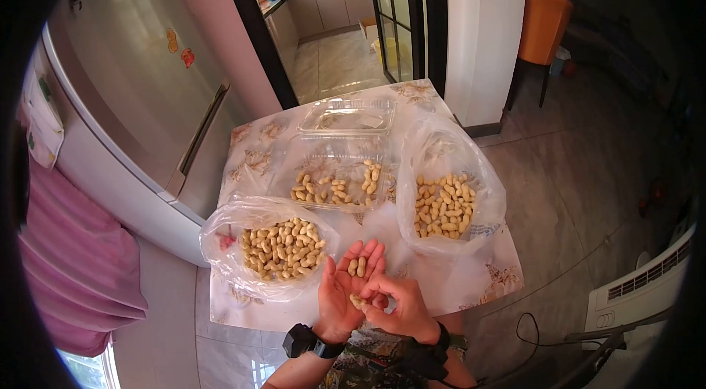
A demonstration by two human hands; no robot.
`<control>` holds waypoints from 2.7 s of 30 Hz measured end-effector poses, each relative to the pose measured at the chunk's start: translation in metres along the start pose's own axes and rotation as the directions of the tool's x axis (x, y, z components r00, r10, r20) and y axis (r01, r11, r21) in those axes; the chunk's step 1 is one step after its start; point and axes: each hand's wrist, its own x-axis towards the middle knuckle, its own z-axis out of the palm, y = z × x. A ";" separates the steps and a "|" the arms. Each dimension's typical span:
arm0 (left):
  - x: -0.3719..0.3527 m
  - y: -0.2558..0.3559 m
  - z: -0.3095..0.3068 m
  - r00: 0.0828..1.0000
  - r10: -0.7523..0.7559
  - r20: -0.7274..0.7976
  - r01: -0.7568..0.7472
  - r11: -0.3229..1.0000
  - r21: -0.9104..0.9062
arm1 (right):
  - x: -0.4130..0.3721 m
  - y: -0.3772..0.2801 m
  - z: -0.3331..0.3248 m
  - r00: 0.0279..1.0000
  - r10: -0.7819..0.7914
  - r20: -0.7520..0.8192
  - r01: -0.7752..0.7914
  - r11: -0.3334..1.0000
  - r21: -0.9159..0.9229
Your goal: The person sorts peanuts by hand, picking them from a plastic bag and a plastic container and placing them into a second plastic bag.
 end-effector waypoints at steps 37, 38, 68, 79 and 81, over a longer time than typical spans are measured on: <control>-0.001 0.000 0.001 1.000 -0.005 -0.010 0.005 1.000 0.015 | 0.004 0.005 0.004 1.000 0.024 -0.013 -0.025 0.998 -0.063; -0.001 0.000 0.001 1.000 -0.005 -0.008 0.005 1.000 0.018 | 0.004 0.005 0.004 1.000 0.025 -0.013 -0.025 0.998 -0.063; 0.001 -0.001 -0.005 1.000 -0.002 0.017 0.001 0.999 0.034 | 0.009 0.009 0.009 0.982 0.076 -0.175 -0.054 0.991 0.126; 0.001 -0.001 -0.005 1.000 0.001 0.024 -0.002 0.999 0.048 | 0.009 0.014 0.009 0.982 0.031 -0.184 -0.017 0.997 0.075; 0.000 -0.001 -0.005 1.000 0.000 0.024 -0.001 0.998 0.058 | 0.009 0.013 0.009 0.983 0.030 -0.182 -0.015 0.997 0.082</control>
